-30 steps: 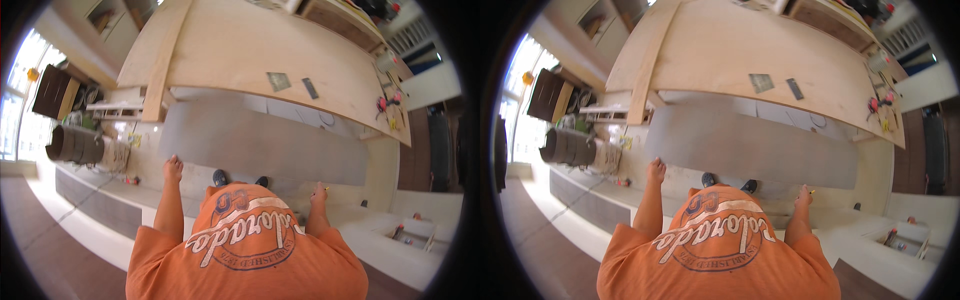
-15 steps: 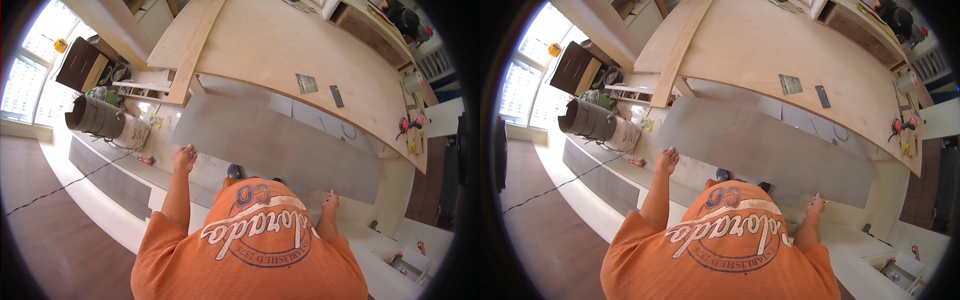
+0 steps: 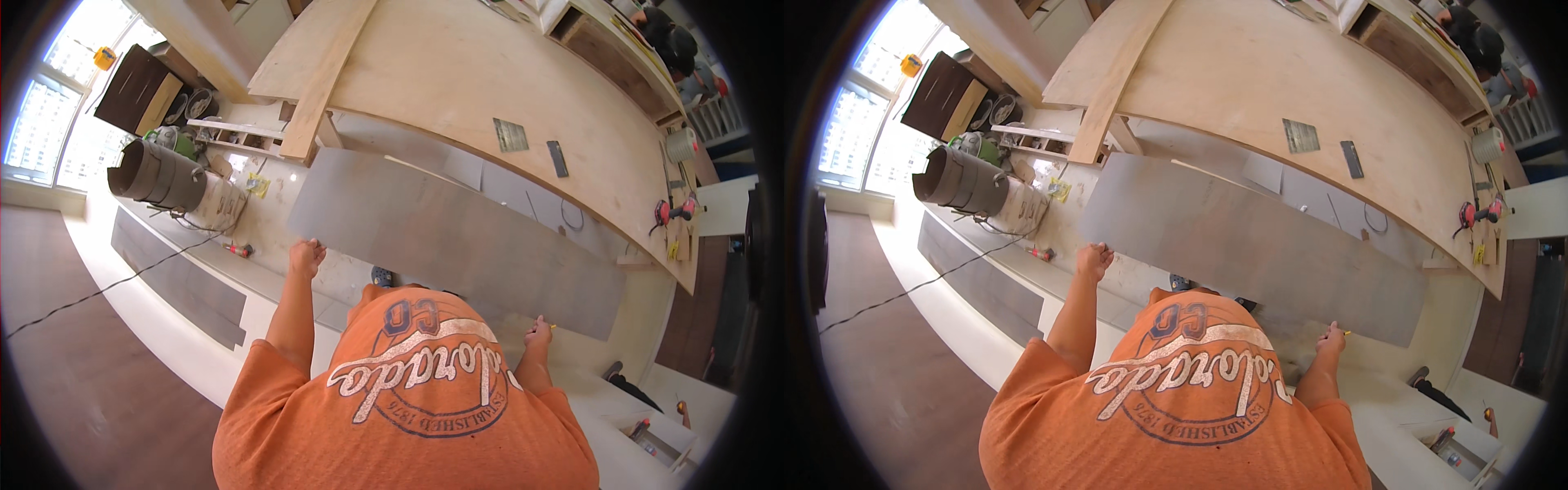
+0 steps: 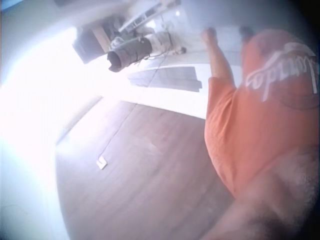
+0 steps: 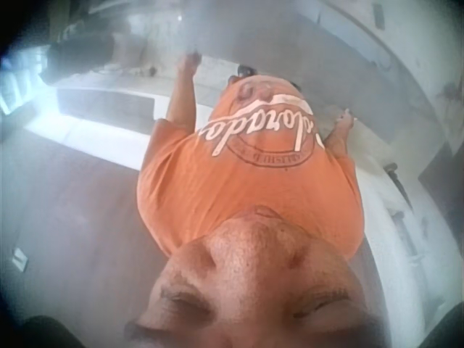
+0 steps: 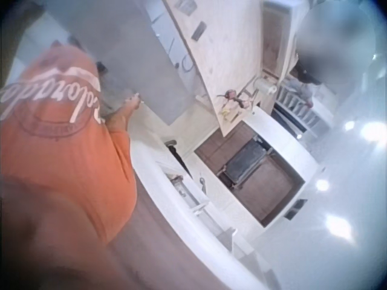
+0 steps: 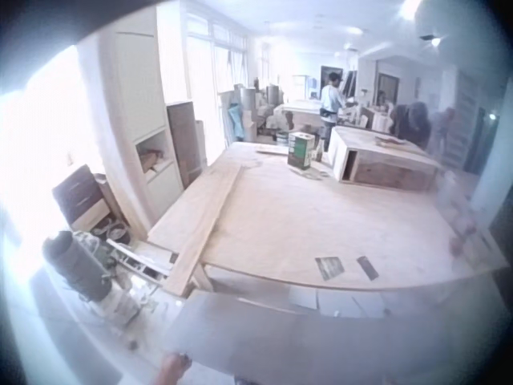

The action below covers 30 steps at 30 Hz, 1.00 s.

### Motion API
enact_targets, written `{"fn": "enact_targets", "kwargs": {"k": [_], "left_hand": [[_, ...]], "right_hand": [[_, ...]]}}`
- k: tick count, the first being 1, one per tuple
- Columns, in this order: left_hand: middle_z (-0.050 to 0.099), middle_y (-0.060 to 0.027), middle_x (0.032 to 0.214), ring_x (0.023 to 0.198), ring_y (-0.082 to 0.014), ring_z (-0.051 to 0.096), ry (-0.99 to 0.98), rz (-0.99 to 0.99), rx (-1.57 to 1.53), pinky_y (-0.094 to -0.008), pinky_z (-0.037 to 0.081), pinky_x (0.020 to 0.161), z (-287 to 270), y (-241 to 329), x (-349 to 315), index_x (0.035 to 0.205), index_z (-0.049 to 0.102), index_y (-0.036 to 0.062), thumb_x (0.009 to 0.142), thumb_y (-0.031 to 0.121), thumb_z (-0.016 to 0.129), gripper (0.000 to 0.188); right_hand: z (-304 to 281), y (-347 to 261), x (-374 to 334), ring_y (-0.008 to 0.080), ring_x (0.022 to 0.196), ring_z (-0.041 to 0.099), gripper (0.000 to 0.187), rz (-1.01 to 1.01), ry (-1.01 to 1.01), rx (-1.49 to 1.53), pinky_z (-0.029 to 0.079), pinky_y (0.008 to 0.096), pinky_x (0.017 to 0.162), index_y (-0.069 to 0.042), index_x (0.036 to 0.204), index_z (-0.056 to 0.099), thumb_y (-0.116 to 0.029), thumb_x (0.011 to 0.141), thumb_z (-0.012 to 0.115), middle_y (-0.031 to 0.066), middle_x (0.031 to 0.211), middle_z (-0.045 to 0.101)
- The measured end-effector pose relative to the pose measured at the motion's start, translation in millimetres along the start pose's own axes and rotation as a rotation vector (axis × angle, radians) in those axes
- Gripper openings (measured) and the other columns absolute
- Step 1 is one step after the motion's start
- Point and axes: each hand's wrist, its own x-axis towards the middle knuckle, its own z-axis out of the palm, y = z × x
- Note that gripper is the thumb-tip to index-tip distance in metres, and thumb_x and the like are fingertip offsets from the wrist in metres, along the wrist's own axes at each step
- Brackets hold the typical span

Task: The person positions a large gray panel on a workbench, then places a smaller wood-grain panel on top and marks it with a pencil. He aligns a thin wooden strip along the edge of the wood-grain panel and uses a utility knife to trim the edge. The person continues to adjust and mark the panels while other workers are visible in the background.

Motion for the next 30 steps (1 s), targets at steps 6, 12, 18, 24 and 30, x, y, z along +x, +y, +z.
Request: {"fn": "enact_targets", "kwargs": {"k": [6, 12, 18, 24, 30], "left_hand": [[0.055, -0.0155, 0.1, 0.087, -0.0283, 0.06, -0.034, -0.038, 0.003, -0.039, 0.055, 0.078, -4.4, -9.8, -0.7, 0.111, 0.046, -0.0049, 0.094, 0.005, 0.052, 0.021], [0.054, -0.0083, 0.093, 0.082, -0.0228, 0.058, -0.051, 0.016, 0.035, -0.0392, 0.055, 0.08, 8.3, 0.0, 12.7, 0.1, 0.047, 0.0034, 0.094, 0.005, 0.053, 0.009], [0.056, -0.012, 0.101, 0.086, -0.0253, 0.059, 0.005, 0.022, -0.061, -0.0402, 0.055, 0.079, 26.4, -8.7, 15.5, 0.111, 0.049, -0.0018, 0.094, 0.005, 0.055, 0.02], [0.056, -0.0059, 0.096, 0.089, -0.0217, 0.054, -0.209, 0.23, 0.498, -0.0368, 0.049, 0.077, 0.8, -12.7, 37.6, 0.097, 0.057, 0.0044, 0.094, 0.016, 0.056, 0.012], [0.054, -0.0024, 0.086, 0.078, -0.0152, 0.053, -0.083, 0.11, -0.291, -0.0322, 0.048, 0.073, 22.1, 4.9, -26.5, 0.092, 0.055, 0.0079, 0.089, 0.007, 0.06, 0.006]], "right_hand": [[-14.9, 13.1, 8.7, 0.0083, 0.058, 0.036, 0.015, -0.007, -0.022, 0.099, 0.031, 0.0245, 0.051, -0.011, 0.096, 0.058, -0.023, 0.092, 0.065, -0.0044, 0.08, 0.053], [-9.0, 4.9, 12.8, 0.0094, 0.059, 0.037, 0.013, -0.009, -0.088, 0.094, 0.031, 0.0243, 0.051, -0.012, 0.09, 0.057, -0.023, 0.092, 0.064, -0.0039, 0.076, 0.048], [-22.2, -5.6, 19.3, 0.0099, 0.052, 0.034, 0.018, 0.059, -0.131, 0.042, 0.029, 0.0249, 0.046, -0.011, 0.084, 0.056, -0.025, 0.09, 0.066, -0.0042, 0.065, 0.041], [-32.4, -17.7, 1.8, 0.0101, 0.048, 0.035, 0.027, 0.01, -0.344, 0.414, 0.028, 0.027, 0.044, -0.018, 0.076, 0.047, -0.029, 0.085, 0.07, -0.0051, 0.059, 0.034], [-31.4, -52.5, -25.7, 0.0105, 0.046, 0.037, 0.029, -0.136, -0.331, 0.5, 0.03, 0.0273, 0.043, -0.018, 0.075, 0.045, -0.028, 0.083, 0.072, -0.0037, 0.057, 0.037]]}}
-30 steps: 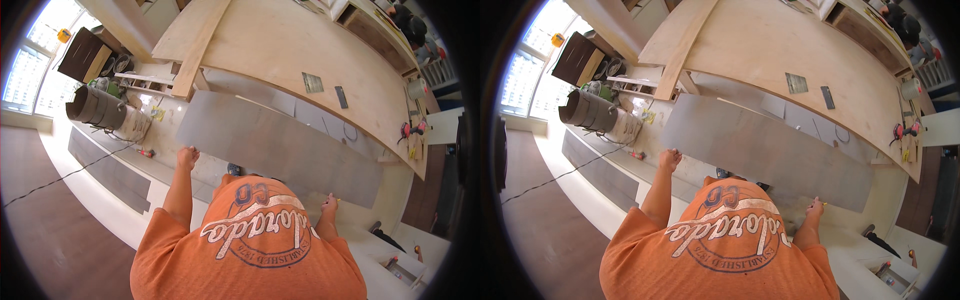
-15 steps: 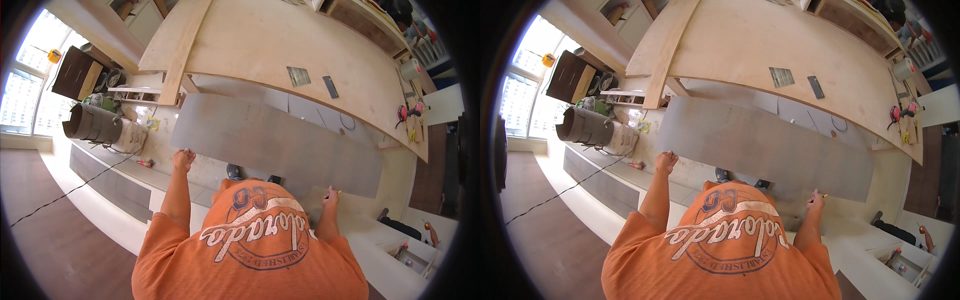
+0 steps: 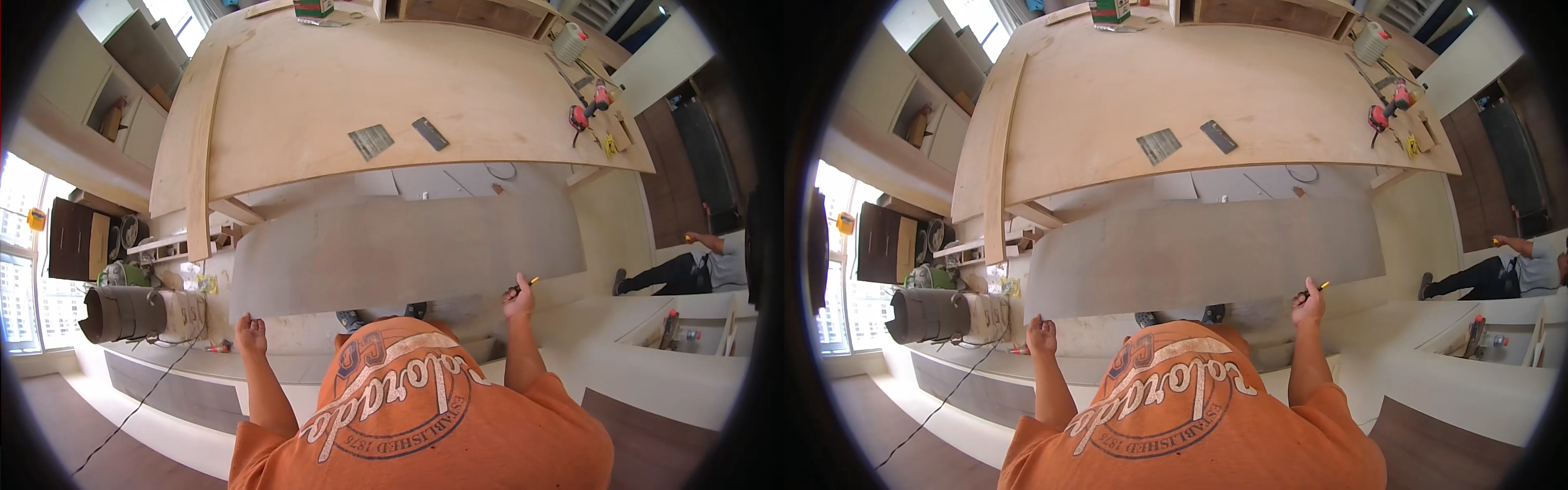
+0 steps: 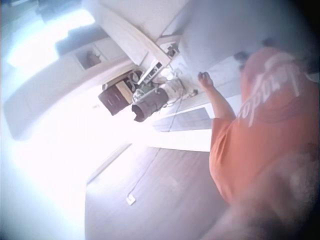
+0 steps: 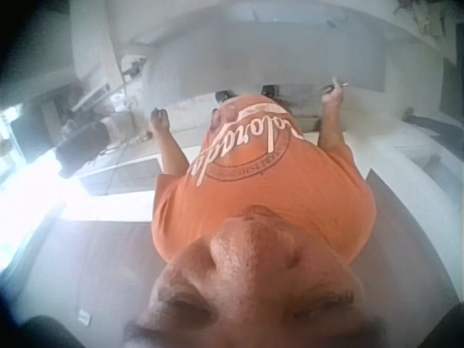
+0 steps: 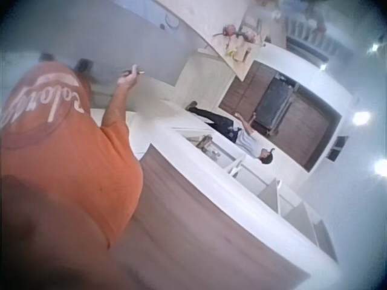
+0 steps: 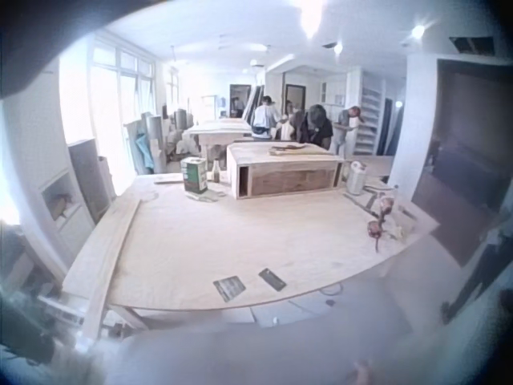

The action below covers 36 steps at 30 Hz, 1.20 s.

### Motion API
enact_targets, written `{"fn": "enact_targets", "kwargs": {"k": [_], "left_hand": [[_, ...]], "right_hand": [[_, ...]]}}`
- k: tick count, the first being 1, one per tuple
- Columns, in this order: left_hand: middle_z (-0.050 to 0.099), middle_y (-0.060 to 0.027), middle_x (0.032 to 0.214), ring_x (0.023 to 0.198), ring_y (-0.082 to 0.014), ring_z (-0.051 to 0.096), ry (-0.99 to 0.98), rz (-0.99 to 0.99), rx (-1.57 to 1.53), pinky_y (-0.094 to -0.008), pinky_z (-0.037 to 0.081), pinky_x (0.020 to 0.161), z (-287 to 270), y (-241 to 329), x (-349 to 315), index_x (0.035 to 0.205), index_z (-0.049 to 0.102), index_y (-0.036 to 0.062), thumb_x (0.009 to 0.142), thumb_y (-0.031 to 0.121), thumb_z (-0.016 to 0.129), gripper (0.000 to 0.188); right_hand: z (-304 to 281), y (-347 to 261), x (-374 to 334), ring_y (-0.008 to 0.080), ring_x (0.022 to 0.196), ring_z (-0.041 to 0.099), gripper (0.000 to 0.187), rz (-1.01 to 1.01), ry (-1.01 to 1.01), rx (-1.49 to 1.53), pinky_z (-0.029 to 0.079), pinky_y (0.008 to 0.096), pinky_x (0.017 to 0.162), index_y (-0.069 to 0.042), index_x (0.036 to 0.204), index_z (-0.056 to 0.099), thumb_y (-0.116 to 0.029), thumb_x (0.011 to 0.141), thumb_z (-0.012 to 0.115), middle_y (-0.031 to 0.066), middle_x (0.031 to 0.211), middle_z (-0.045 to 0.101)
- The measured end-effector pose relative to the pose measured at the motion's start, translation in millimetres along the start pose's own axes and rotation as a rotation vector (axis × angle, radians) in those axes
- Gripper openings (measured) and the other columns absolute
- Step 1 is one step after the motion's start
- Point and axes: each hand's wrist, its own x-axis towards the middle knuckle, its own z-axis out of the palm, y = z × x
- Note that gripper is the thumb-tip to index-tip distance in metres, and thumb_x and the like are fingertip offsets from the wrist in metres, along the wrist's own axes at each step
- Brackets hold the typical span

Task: The person positions a large gray panel on a workbench, then places a smaller wood-grain panel on top and marks it with a pencil. He aligns a thin wooden strip along the edge of the wood-grain panel and uses a utility knife to trim the edge. The person continues to adjust and mark the panels while other workers are visible in the background.

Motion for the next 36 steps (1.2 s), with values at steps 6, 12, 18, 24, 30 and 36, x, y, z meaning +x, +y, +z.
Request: {"fn": "enact_targets", "kwargs": {"k": [6, 12, 18, 24, 30, 36], "left_hand": [[0.053, -0.0024, 0.081, 0.066, -0.0142, 0.052, 0.006, 0.265, 0.116, -0.029, 0.047, 0.065, 48.5, 20.9, -53.6, 0.099, 0.048, 0.0096, 0.084, 0.003, 0.062, 0.021], [0.056, -0.0029, 0.081, 0.064, -0.0146, 0.056, -0.088, 0.38, 0.151, -0.0284, 0.046, 0.06, 83.8, 31.6, -79.6, 0.102, 0.049, 0.0095, 0.085, 0.004, 0.059, 0.021], [0.06, -0.0027, 0.078, 0.063, -0.0145, 0.059, -0.039, 0.389, 0.113, -0.0278, 0.048, 0.061, 71.9, 20.2, -84.8, 0.103, 0.049, 0.0084, 0.085, 0.006, 0.059, 0.021], [0.06, -0.0036, 0.078, 0.064, -0.015, 0.06, -0.037, 0.403, 0.117, -0.0283, 0.049, 0.062, 69.4, 19.0, -82.3, 0.105, 0.047, 0.0069, 0.085, 0.007, 0.06, 0.024], [0.059, -0.0024, 0.078, 0.064, -0.0145, 0.059, 0.015, 0.339, 0.096, -0.0285, 0.049, 0.063, 68.1, 18.4, -89.9, 0.106, 0.048, 0.0086, 0.087, 0.009, 0.062, 0.024], [0.059, -0.0021, 0.084, 0.07, -0.0143, 0.058, 0.017, 0.322, 0.031, -0.0301, 0.048, 0.065, 62.4, 17.6, -86.1, 0.106, 0.047, 0.0096, 0.088, 0.011, 0.062, 0.024]], "right_hand": [[31.6, -51.9, -24.3, 0.0073, 0.048, 0.04, 0.023, -0.293, 0.015, -0.108, 0.032, 0.0207, 0.041, -0.016, 0.082, 0.051, -0.024, 0.083, 0.072, -0.0044, 0.061, 0.042], [54.7, -112.8, -45.7, 0.0064, 0.053, 0.041, 0.02, -0.446, -0.016, -0.247, 0.033, 0.02, 0.044, -0.011, 0.089, 0.056, -0.023, 0.083, 0.072, -0.003, 0.074, 0.048], [70.3, -111.2, -38.5, 0.0087, 0.059, 0.044, 0.023, -0.424, 0.029, -0.219, 0.032, 0.0219, 0.047, -0.005, 0.094, 0.058, -0.02, 0.083, 0.072, -0.001, 0.074, 0.047], [66.0, -110.5, -30.1, 0.0105, 0.054, 0.042, 0.023, -0.388, 0.083, -0.259, 0.03, 0.0236, 0.045, -0.007, 0.088, 0.052, -0.02, 0.084, 0.07, 0.0005, 0.066, 0.044], [64.2, -106.6, -26.9, 0.0116, 0.056, 0.043, 0.024, -0.404, 0.133, -0.259, 0.031, 0.025, 0.046, -0.007, 0.09, 0.051, -0.021, 0.082, 0.069, 0.002, 0.07, 0.045], [68.3, -102.0, -43.7, 0.0122, 0.059, 0.045, 0.024, -0.369, 0.149, -0.279, 0.032, 0.025, 0.047, -0.006, 0.09, 0.052, -0.021, 0.081, 0.068, 0.0025, 0.071, 0.048]]}}
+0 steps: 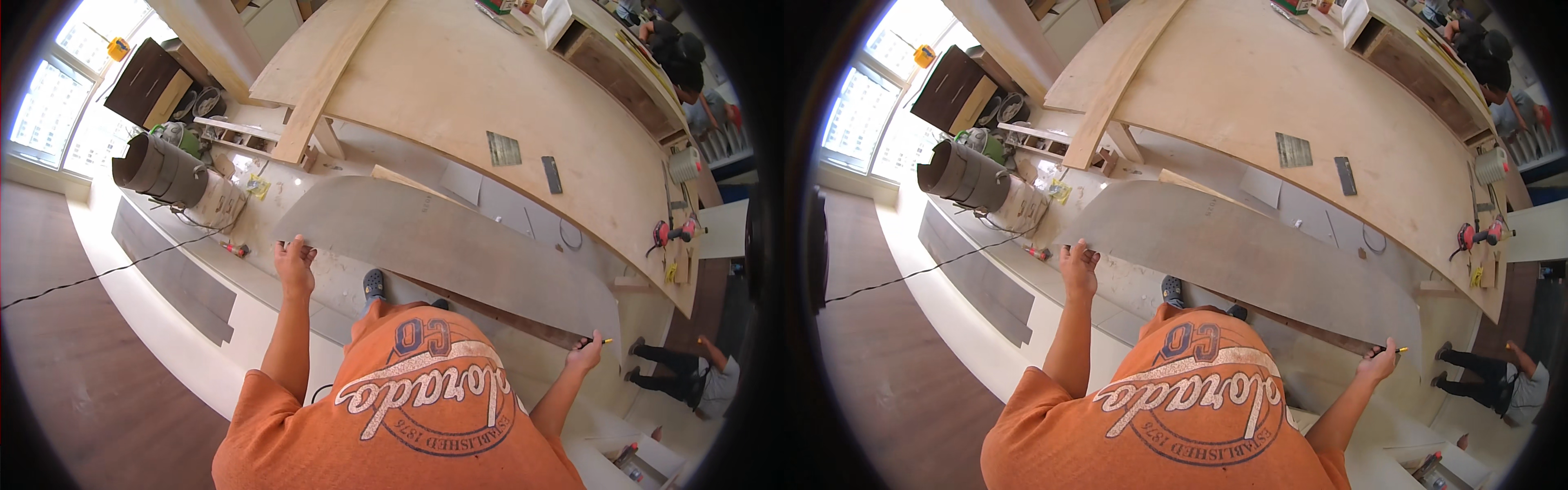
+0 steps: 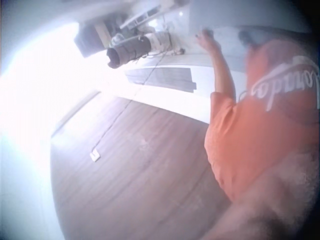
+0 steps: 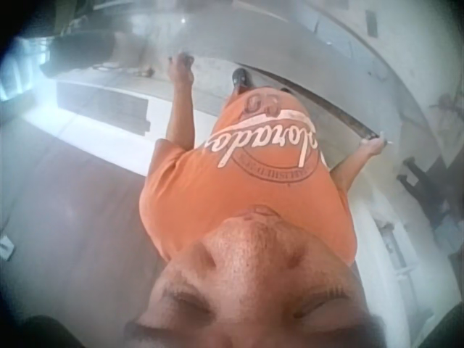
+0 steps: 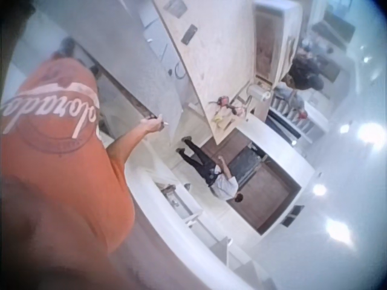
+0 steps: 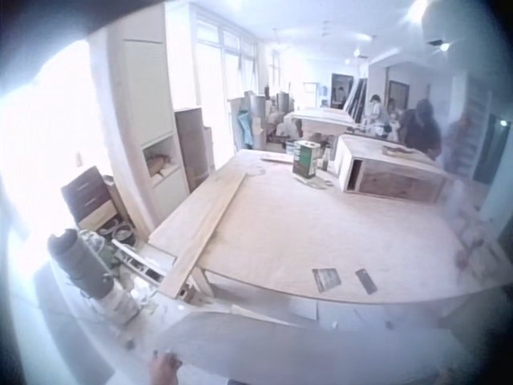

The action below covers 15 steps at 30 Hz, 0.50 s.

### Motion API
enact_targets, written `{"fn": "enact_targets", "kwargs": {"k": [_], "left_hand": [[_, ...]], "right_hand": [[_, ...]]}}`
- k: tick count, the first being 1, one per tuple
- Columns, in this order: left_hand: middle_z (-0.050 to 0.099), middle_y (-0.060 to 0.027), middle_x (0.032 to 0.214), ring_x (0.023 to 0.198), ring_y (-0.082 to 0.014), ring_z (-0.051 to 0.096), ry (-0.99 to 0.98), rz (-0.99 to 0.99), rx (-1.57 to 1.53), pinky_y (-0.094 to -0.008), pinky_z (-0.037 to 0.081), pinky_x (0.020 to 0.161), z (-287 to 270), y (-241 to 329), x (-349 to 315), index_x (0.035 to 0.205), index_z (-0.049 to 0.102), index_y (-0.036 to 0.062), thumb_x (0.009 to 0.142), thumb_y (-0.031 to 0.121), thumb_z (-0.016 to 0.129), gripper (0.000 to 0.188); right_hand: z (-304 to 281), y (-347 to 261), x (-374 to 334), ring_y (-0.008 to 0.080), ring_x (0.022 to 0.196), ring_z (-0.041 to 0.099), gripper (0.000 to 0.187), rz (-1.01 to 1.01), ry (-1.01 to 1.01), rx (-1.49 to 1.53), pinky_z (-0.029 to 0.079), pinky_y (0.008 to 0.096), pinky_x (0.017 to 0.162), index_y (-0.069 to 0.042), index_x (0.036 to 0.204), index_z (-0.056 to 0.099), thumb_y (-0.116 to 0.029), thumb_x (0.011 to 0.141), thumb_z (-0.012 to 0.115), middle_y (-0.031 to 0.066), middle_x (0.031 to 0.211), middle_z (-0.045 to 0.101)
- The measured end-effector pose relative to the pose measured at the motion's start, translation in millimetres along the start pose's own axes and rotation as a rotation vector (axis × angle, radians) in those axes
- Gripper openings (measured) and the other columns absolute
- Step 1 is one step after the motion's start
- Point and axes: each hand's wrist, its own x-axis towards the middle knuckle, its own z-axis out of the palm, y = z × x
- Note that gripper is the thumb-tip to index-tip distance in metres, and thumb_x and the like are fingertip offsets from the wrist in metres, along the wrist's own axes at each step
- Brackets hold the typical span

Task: The person positions a large gray panel on a workbench, then places a smaller wood-grain panel on top and marks it with a pencil. He aligns a thin wooden strip along the edge of the wood-grain panel and uses a utility knife to trim the edge. The person continues to adjust and mark the panels while other workers are visible in the background.

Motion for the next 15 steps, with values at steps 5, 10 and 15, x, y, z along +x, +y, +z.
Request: {"fn": "enact_targets", "kwargs": {"k": [5, 10, 15], "left_hand": [[0.058, -0.0032, 0.089, 0.078, -0.0162, 0.057, 0.1, -0.075, -0.111, -0.0336, 0.048, 0.07, 12.6, 7.2, 2.5, 0.107, 0.046, 0.0092, 0.088, 0.009, 0.06, 0.024], [0.058, -0.0044, 0.09, 0.079, -0.0173, 0.058, 0.077, -0.007, -0.021, -0.0352, 0.049, 0.072, 2.6, 2.8, 10.5, 0.106, 0.045, 0.0083, 0.086, 0.005, 0.059, 0.025], [0.058, -0.0042, 0.089, 0.078, -0.0171, 0.058, 0.031, 0.019, -0.014, -0.0337, 0.049, 0.071, 9.3, 9.9, 11.0, 0.106, 0.045, 0.0081, 0.085, 0.004, 0.058, 0.025]], "right_hand": [[-0.9, 5.2, -1.8, 0.0124, 0.06, 0.043, 0.02, -0.021, -0.002, 0.083, 0.031, 0.0257, 0.049, -0.006, 0.09, 0.053, -0.017, 0.082, 0.067, 0.0016, 0.074, 0.047], [1.9, 4.0, -2.4, 0.0123, 0.06, 0.042, 0.016, -0.035, -0.021, 0.13, 0.031, 0.026, 0.05, -0.006, 0.088, 0.054, -0.014, 0.083, 0.066, 0.0014, 0.075, 0.048], [-3.1, 8.0, 13.2, 0.0116, 0.062, 0.044, 0.017, -0.036, -0.066, 0.13, 0.033, 0.0246, 0.05, -0.007, 0.094, 0.054, -0.015, 0.084, 0.065, 0.0008, 0.079, 0.051]]}}
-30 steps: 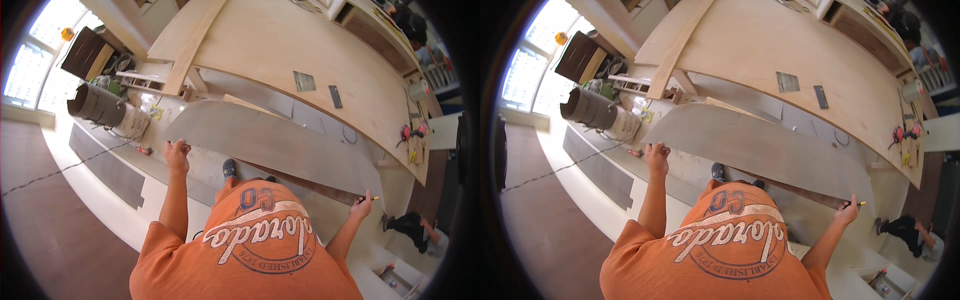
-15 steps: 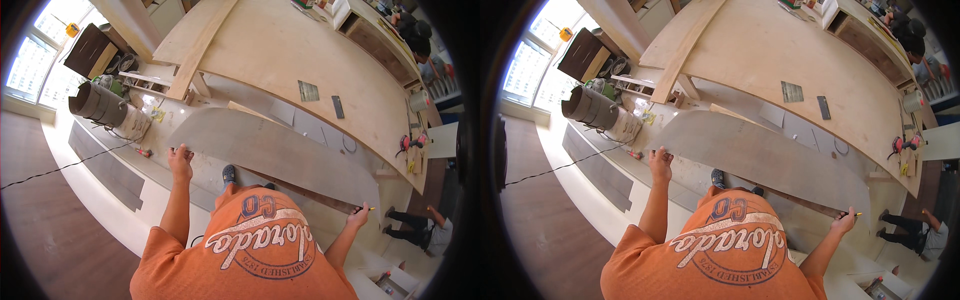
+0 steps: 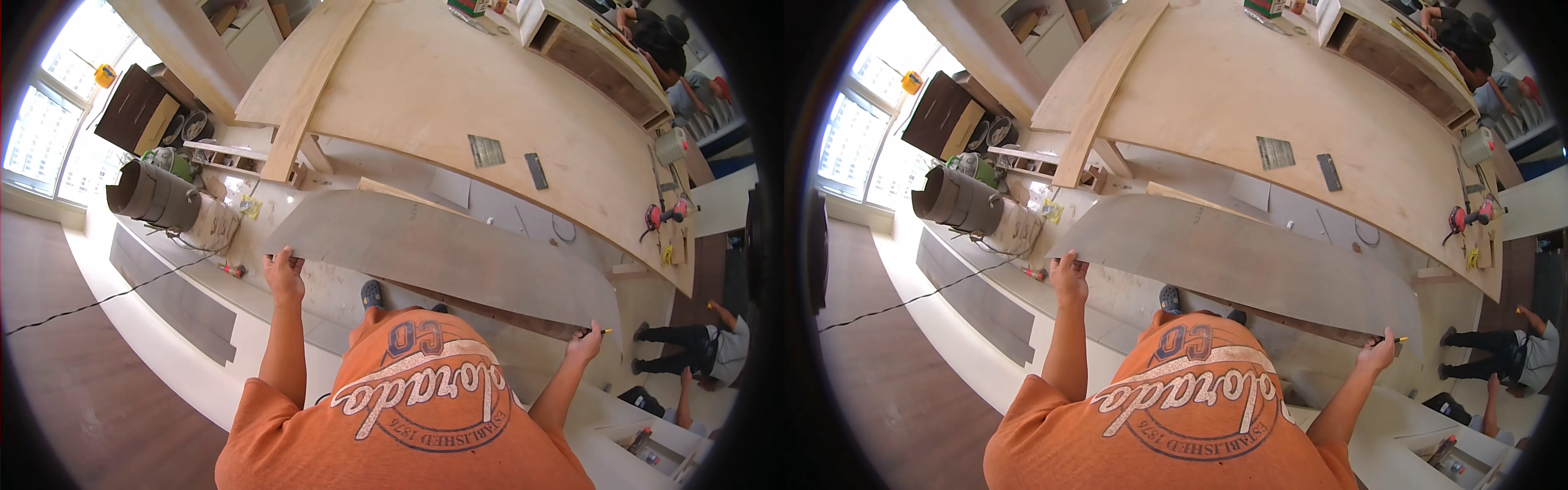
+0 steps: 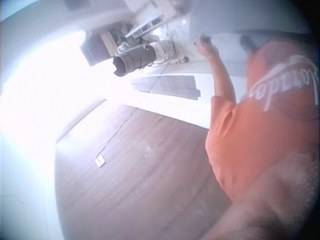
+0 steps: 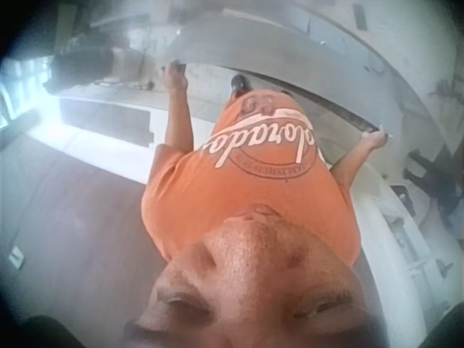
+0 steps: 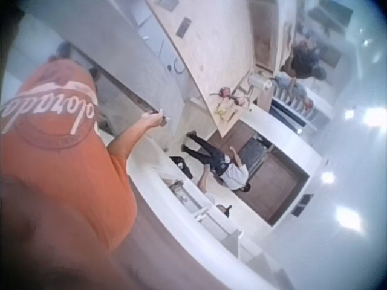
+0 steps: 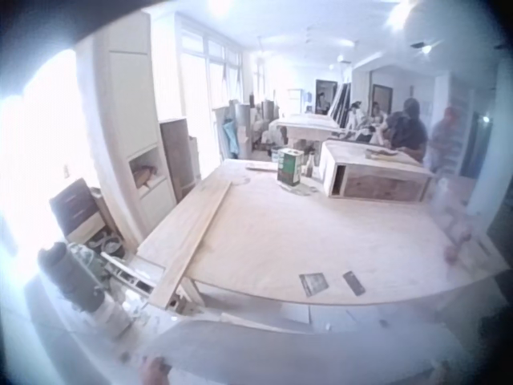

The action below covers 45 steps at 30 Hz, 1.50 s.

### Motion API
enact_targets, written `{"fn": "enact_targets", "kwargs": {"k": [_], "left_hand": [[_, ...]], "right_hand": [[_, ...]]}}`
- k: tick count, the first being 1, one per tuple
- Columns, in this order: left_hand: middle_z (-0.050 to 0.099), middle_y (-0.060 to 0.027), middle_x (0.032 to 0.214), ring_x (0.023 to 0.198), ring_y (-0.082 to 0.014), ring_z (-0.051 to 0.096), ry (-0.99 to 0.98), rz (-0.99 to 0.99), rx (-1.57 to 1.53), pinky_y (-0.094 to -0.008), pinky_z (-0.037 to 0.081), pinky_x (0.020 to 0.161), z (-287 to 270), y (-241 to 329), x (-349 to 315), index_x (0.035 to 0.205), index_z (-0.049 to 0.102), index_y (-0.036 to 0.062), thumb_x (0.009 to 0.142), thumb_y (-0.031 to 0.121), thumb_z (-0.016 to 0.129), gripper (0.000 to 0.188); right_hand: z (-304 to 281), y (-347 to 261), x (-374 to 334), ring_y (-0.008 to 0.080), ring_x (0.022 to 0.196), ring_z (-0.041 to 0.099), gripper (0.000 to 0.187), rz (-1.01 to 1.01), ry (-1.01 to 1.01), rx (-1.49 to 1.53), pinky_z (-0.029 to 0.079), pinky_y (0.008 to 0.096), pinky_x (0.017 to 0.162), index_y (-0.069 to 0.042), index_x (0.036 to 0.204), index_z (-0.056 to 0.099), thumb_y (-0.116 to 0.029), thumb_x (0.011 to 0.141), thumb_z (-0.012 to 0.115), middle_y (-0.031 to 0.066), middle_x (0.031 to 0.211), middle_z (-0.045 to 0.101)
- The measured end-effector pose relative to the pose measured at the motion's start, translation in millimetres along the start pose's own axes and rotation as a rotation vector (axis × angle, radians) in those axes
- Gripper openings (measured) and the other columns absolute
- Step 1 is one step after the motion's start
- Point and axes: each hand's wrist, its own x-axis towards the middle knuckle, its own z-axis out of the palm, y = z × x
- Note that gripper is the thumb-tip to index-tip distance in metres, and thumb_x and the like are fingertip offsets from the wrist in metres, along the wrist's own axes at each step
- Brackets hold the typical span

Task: The person positions a large gray panel on a workbench, then places a smaller wood-grain panel on top and marks it with a pencil. He aligns a thin wooden strip along the edge of the wood-grain panel and uses a utility knife to trim the edge. The person continues to adjust and mark the panels while other workers are visible in the background.

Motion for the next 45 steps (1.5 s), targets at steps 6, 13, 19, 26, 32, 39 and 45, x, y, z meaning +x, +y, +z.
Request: {"fn": "enact_targets", "kwargs": {"k": [6, 13, 19, 26, 32, 39, 45], "left_hand": [[0.06, -0.0048, 0.092, 0.079, -0.0168, 0.06, -0.055, 0.048, 0.023, -0.0318, 0.05, 0.071, 16.4, 10.2, -3.9, 0.111, 0.046, 0.0071, 0.084, 0.005, 0.059, 0.031], [0.062, -0.0069, 0.097, 0.083, -0.0177, 0.063, -0.15, 0.158, 0.048, -0.0318, 0.051, 0.071, 42.0, 37.7, -16.6, 0.115, 0.046, 0.0066, 0.084, 0.006, 0.059, 0.034], [0.062, -0.0063, 0.096, 0.083, -0.0174, 0.063, -0.197, 0.146, 0.07, -0.0307, 0.051, 0.069, 45.8, 35.4, -5.5, 0.112, 0.047, 0.0058, 0.084, 0.007, 0.059, 0.031], [0.06, -0.0073, 0.106, 0.087, -0.0149, 0.061, -0.213, 0.15, 0.026, -0.0289, 0.051, 0.069, 30.0, 29.4, 2.0, 0.128, 0.042, 0.0061, 0.085, 0.004, 0.057, 0.046], [0.062, -0.0089, 0.104, 0.082, -0.0153, 0.062, -0.259, 0.232, 0.126, -0.0291, 0.051, 0.068, 39.4, 48.2, -8.6, 0.135, 0.036, 0.0041, 0.086, 0.006, 0.06, 0.054], [0.064, -0.011, 0.097, 0.079, -0.015, 0.061, -0.157, 0.256, 0.204, -0.0276, 0.051, 0.069, 36.4, 35.0, -11.6, 0.146, 0.015, -0.0004, 0.087, 0.007, 0.064, 0.076], [0.061, -0.0115, 0.1, 0.084, -0.0183, 0.06, -0.093, 0.592, 0.574, -0.031, 0.049, 0.079, 44.2, 31.7, -18.0, 0.148, 0.004, -0.0026, 0.086, 0.014, 0.071, 0.093]], "right_hand": [[-0.1, -17.6, 5.3, 0.0125, 0.058, 0.044, 0.015, -0.044, 0.094, 0.061, 0.032, 0.0255, 0.049, -0.005, 0.088, 0.056, -0.016, 0.083, 0.066, 0.0016, 0.075, 0.051], [23.8, -62.5, 6.7, 0.012, 0.055, 0.042, 0.016, -0.161, 0.053, 0.114, 0.032, 0.0258, 0.048, -0.005, 0.083, 0.056, -0.018, 0.084, 0.066, 0.0012, 0.071, 0.05], [20.0, -75.2, -0.1, 0.0113, 0.052, 0.039, 0.016, -0.125, 0.016, 0.104, 0.028, 0.0255, 0.047, -0.006, 0.08, 0.056, -0.018, 0.085, 0.065, -0.0002, 0.066, 0.047], [25.6, -64.9, -5.5, 0.0113, 0.052, 0.039, 0.013, -0.138, 0.048, 0.15, 0.029, 0.0258, 0.047, -0.005, 0.081, 0.059, -0.017, 0.084, 0.065, 0.0008, 0.069, 0.051], [30.3, -88.0, -0.3, 0.0101, 0.052, 0.044, 0.019, -0.218, 0.073, -0.047, 0.03, 0.0242, 0.046, -0.001, 0.088, 0.064, -0.02, 0.084, 0.065, 0.0023, 0.071, 0.057], [16.5, -68.5, 42.1, 0.0113, 0.059, 0.052, 0.019, -0.131, -0.009, -0.101, 0.031, 0.0235, 0.044, 0.0, 0.089, 0.061, -0.017, 0.082, 0.065, 0.0051, 0.076, 0.06], [34.2, -68.5, 62.6, 0.0117, 0.054, 0.053, 0.017, -0.133, 0.082, -0.204, 0.031, 0.0232, 0.042, -0.001, 0.084, 0.058, -0.014, 0.077, 0.068, 0.0063, 0.072, 0.06]]}}
